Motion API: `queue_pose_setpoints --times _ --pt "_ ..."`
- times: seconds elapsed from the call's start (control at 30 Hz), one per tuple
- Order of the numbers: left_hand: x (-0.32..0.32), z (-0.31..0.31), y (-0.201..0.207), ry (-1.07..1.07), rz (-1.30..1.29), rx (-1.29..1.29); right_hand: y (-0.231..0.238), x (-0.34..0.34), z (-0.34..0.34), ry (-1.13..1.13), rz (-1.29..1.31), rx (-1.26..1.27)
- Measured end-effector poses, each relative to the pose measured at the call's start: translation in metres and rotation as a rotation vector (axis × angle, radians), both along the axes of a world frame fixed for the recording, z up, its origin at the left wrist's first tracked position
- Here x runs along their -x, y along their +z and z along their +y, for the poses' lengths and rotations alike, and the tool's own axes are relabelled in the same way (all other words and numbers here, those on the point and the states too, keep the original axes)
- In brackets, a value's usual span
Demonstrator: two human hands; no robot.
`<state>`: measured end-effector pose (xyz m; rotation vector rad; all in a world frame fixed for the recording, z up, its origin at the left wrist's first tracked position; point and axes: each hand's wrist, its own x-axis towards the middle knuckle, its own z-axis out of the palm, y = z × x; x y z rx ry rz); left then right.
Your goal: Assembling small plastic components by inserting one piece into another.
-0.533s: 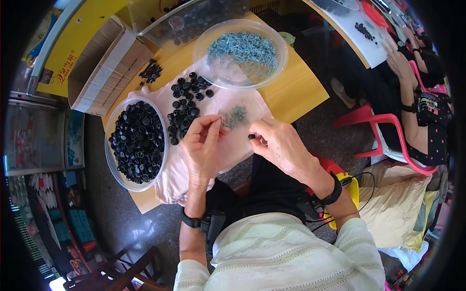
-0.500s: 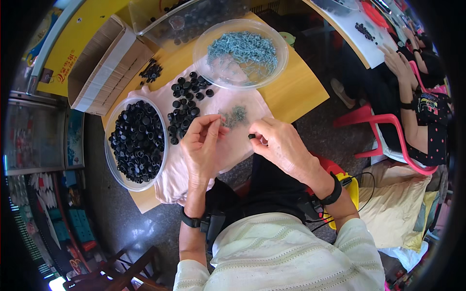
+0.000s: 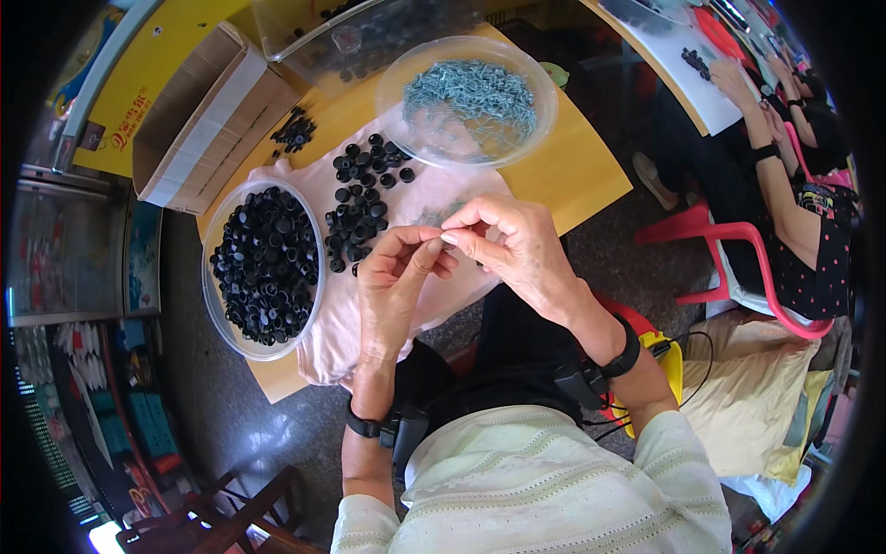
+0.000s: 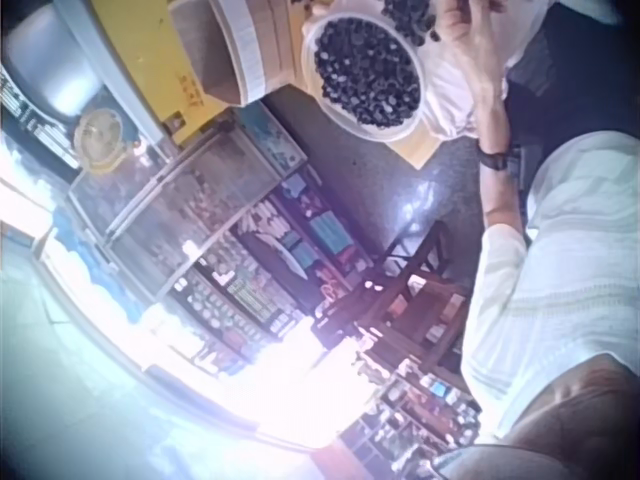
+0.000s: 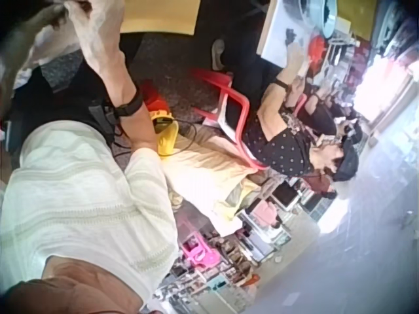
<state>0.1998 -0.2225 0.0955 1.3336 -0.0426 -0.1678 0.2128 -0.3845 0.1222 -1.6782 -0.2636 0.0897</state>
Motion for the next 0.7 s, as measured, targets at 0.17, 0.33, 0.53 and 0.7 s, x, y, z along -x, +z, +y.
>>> queue_pose_setpoints --times 0.17,0.33,0.53,0.7 --pt "0.001 -0.004 -0.001 0.034 0.026 0.055 -0.003 0.0 0.005 -0.037 0.079 0.008" --pt "0.001 -0.001 -0.004 0.039 0.01 0.03 -0.003 0.001 0.004 -0.062 0.304 -0.099" --pt "0.003 0.004 0.001 -0.012 0.133 0.195 -0.005 0.003 0.006 -0.044 0.255 -0.108" --pt "0.007 0.0 -0.001 0.057 0.011 0.023 -0.003 0.002 0.009 -0.052 0.2 -0.107"
